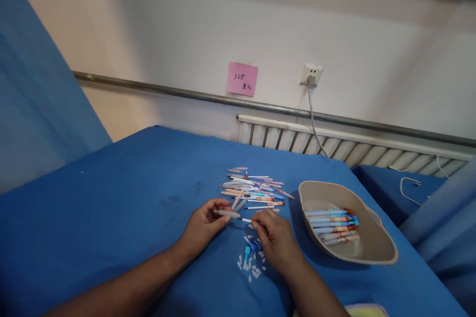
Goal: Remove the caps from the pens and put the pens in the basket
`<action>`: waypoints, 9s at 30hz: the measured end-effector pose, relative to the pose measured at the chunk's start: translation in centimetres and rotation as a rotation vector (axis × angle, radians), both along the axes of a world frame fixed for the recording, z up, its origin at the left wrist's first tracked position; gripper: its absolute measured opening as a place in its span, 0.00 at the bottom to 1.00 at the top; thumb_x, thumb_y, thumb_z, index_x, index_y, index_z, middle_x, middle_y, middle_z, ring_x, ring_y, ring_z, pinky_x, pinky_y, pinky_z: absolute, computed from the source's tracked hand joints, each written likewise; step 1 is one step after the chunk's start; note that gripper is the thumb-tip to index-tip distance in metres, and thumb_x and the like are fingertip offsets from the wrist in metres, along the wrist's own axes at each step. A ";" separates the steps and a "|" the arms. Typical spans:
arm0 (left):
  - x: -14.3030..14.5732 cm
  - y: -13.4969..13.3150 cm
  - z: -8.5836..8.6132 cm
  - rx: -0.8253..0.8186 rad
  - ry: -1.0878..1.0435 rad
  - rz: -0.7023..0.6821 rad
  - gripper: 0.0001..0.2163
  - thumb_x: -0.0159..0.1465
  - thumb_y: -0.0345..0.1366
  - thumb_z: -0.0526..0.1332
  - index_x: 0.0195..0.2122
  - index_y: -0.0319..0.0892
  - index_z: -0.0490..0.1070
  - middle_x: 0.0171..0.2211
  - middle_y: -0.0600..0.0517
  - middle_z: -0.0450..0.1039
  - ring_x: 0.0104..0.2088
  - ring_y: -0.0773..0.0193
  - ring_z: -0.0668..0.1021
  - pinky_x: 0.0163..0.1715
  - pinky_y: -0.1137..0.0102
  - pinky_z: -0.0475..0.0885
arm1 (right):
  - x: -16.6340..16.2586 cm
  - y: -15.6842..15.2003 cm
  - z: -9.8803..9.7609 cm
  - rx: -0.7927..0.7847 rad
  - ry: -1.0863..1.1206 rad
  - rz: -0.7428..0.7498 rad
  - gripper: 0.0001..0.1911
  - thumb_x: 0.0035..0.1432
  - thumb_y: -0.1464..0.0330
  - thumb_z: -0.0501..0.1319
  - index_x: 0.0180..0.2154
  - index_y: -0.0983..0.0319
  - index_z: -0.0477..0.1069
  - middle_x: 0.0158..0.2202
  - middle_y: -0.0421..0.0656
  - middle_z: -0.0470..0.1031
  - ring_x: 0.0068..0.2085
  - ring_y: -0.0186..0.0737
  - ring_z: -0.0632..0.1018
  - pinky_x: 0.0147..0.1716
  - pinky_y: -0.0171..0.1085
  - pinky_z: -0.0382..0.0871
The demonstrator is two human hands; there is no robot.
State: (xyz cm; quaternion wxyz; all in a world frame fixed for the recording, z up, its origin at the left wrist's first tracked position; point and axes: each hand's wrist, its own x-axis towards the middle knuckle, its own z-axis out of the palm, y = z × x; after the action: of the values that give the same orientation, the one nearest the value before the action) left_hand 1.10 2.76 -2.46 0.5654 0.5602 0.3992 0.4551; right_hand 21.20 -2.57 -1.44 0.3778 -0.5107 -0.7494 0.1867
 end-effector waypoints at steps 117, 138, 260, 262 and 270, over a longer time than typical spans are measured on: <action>-0.5 1.0 0.4 -0.096 0.165 -0.209 0.17 0.52 0.45 0.65 0.36 0.38 0.72 0.28 0.52 0.74 0.25 0.68 0.73 0.28 0.73 0.68 | 0.6 1.7 -1.2 -0.341 0.745 -0.069 0.16 0.49 0.58 0.63 0.35 0.60 0.64 0.23 0.35 0.66 0.23 0.32 0.69 0.23 0.31 0.61; -0.6 0.6 0.2 0.042 0.322 -0.226 0.13 0.54 0.40 0.63 0.37 0.39 0.74 0.32 0.52 0.75 0.34 0.61 0.74 0.36 0.70 0.68 | 1.8 1.1 -0.3 -0.226 0.933 -0.220 0.13 0.53 0.58 0.61 0.31 0.62 0.69 0.17 0.34 0.64 0.20 0.30 0.62 0.23 0.31 0.54; -0.4 -1.5 2.1 0.418 0.560 -0.378 0.08 0.60 0.34 0.57 0.36 0.44 0.75 0.32 0.54 0.75 0.33 0.64 0.75 0.35 0.75 0.65 | 0.1 -0.7 0.4 -0.122 0.020 0.091 0.02 0.54 0.70 0.58 0.33 0.58 0.68 0.27 0.39 0.72 0.28 0.36 0.71 0.28 0.33 0.59; -0.4 -1.6 2.2 0.422 0.567 -0.394 0.08 0.60 0.34 0.57 0.36 0.43 0.75 0.30 0.54 0.74 0.31 0.65 0.74 0.33 0.75 0.64 | 0.1 -0.8 0.6 -0.096 -0.021 0.107 0.02 0.56 0.70 0.57 0.32 0.58 0.68 0.27 0.40 0.72 0.29 0.37 0.71 0.29 0.34 0.59; -0.4 -1.6 2.1 0.431 0.557 -0.397 0.07 0.60 0.33 0.57 0.36 0.42 0.75 0.30 0.54 0.74 0.32 0.66 0.74 0.34 0.76 0.64 | 0.2 -0.7 0.8 -0.082 -0.118 0.143 0.08 0.60 0.64 0.55 0.34 0.58 0.71 0.29 0.42 0.74 0.32 0.39 0.73 0.32 0.35 0.61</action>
State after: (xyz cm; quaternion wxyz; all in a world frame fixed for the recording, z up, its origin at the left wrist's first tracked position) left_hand 0.65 1.18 -0.37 0.3823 0.8340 0.3165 0.2412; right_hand 21.43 -3.29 -0.69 0.2974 -0.4811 -0.7965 0.2135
